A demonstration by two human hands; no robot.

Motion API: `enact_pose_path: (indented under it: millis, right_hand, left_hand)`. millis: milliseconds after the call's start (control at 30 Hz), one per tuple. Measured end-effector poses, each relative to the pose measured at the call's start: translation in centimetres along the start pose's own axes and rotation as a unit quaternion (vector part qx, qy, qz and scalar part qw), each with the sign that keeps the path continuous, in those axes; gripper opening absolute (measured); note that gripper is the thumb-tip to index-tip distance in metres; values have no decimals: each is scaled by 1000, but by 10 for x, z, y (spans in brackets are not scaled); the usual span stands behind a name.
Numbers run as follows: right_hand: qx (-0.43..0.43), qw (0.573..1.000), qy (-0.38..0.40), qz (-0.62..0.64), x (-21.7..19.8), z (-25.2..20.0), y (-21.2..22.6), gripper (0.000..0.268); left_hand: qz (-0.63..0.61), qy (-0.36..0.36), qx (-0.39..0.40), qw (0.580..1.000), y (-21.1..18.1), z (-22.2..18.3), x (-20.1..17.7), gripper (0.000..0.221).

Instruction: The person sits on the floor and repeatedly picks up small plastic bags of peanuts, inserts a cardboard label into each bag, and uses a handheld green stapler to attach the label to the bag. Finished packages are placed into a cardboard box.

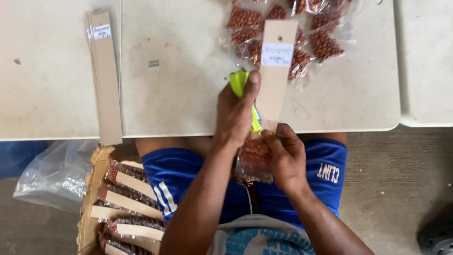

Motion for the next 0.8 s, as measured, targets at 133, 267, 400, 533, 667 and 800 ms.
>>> enact_pose_path:
  millis: [133,267,400,533,667,800]
  right_hand:
    - [140,969,-66,192,-43,10,-33,12]
    - [171,948,-83,256,-82,23,-57,24]
    - [182,934,-92,293,-82,28,-41,20]
    - [168,935,-99,296,-88,34,-41,16]
    - [179,926,-78,322,-79,38,-35,18]
    - [177,933,-78,304,-74,37,-40,10]
  left_hand:
    - [200,-5,63,978,-10,48,-7,38]
    - [438,-62,107,890,2,85,14,54]
    - [424,-83,122,893,2,88,25,48]
    - [285,-59,140,947,-8,65,2,31]
    - [504,-20,124,855,-7,55,-18,52]
    - [497,3,198,845,-3,43,5,39]
Point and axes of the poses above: each hand's wrist, its own z-axis towards the middle knuckle, its own x-axis out of the palm, y = z × x, the point moved 8 cm from there along z, towards the middle knuckle, and after that the axes turned 14 degrees about -y, right-handed, at the moved point
